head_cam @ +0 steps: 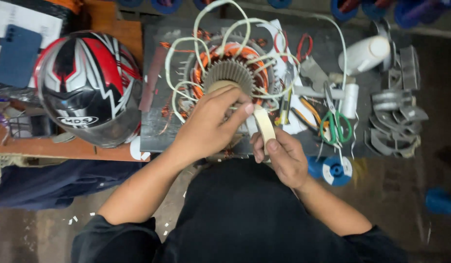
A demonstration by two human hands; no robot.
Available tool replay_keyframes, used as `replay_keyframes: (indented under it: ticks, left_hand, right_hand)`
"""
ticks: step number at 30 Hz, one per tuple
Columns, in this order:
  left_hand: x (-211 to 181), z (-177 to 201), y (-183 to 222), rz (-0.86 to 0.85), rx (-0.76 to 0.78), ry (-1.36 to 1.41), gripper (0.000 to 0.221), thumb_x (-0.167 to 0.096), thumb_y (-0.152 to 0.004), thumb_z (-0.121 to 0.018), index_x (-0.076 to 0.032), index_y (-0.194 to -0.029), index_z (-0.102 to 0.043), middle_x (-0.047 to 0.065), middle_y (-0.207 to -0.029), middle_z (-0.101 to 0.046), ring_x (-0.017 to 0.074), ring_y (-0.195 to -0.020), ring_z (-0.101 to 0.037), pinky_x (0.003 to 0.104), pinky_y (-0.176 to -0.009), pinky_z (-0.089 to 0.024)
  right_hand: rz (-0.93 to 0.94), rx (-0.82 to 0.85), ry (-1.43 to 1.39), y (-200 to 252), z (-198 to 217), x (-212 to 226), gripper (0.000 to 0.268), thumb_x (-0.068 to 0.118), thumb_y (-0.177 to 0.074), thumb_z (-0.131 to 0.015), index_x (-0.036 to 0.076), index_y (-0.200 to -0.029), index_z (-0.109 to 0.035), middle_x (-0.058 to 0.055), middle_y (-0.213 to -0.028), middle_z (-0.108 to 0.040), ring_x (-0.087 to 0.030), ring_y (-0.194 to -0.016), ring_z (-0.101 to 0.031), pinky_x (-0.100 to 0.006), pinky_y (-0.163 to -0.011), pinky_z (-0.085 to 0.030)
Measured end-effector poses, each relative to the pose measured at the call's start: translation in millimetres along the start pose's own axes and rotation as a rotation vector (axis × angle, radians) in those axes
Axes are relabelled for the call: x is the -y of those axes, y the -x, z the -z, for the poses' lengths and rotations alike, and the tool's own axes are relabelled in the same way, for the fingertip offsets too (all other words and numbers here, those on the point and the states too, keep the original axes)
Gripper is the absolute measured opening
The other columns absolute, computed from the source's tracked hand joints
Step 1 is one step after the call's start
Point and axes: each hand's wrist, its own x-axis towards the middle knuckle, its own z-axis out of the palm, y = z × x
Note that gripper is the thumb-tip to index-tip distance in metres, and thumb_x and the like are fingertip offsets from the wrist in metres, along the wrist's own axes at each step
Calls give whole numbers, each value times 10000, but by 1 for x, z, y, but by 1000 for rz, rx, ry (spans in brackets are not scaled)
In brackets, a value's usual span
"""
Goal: Insulating the copper wires of a motor stator using white adhesive tape.
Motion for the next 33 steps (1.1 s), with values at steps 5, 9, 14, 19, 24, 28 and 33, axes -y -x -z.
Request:
replay_keyframes:
  ticks: [5,9,14,19,24,28,33]
  left_hand:
    - [-11,17,-11,3,41,18,106,-88,-927,-627,5,-899,-671,184,-755,-631,372,-696,-636,440,-624,-511]
    - [-1,20,-21,-32,60,-10,74,-31,-891,-665,-9,-824,-686,104,-687,-611,224,-622,-610,341,-560,-492]
    - [11,23,-29,-11,99,25,92,-3,-882,-635,-16,-794,-661,91,-655,-577,231,-596,-589,335,-529,-468]
    - [18,29,-32,22,112,72,74,-5,-873,-627,-23,-807,-656,91,-657,-572,206,-622,-571,329,-544,-449]
    - [17,28,-26,14,61,-5,100,-80,-890,-675,-15,-966,-673,173,-758,-660,306,-703,-650,403,-587,-505]
    - [37,12,-12,-286,-73,-257,137,-140,-971,-651,-32,-1047,-684,194,-930,-706,382,-935,-699,448,-772,-563]
    - [38,-4,-1,-702,-259,-702,92,-72,-974,-602,-87,-1044,-659,86,-973,-624,219,-716,-629,385,-749,-513]
  right_hand:
    - [-57,23,19,-8,0,-6,343,160,-1039,-412,-106,-903,-582,-125,-640,-571,-216,-648,-626,-345,-612,-509]
    - [-93,-1,14,-13,0,-11,334,171,-1034,-454,-106,-908,-591,-141,-667,-582,-215,-699,-623,-360,-645,-523]
    - [-83,35,125,-21,7,-10,350,202,-1035,-481,-97,-928,-629,-148,-699,-616,-229,-746,-630,-368,-694,-509]
    - [-93,92,335,-39,11,2,331,212,-1028,-510,-75,-1014,-676,-184,-816,-670,-267,-873,-645,-431,-823,-484]
    - [-17,117,539,-52,12,-1,250,163,-1026,-554,-35,-1059,-704,-155,-1032,-685,-265,-1107,-580,-456,-1036,-398]
    - [0,39,526,-44,37,-29,194,60,-953,-670,-50,-1113,-672,-141,-1028,-679,-217,-1089,-586,-461,-979,-454]
    - [59,-3,686,-41,45,-35,97,26,-926,-714,-57,-973,-697,-167,-926,-664,-345,-1034,-684,-452,-821,-539]
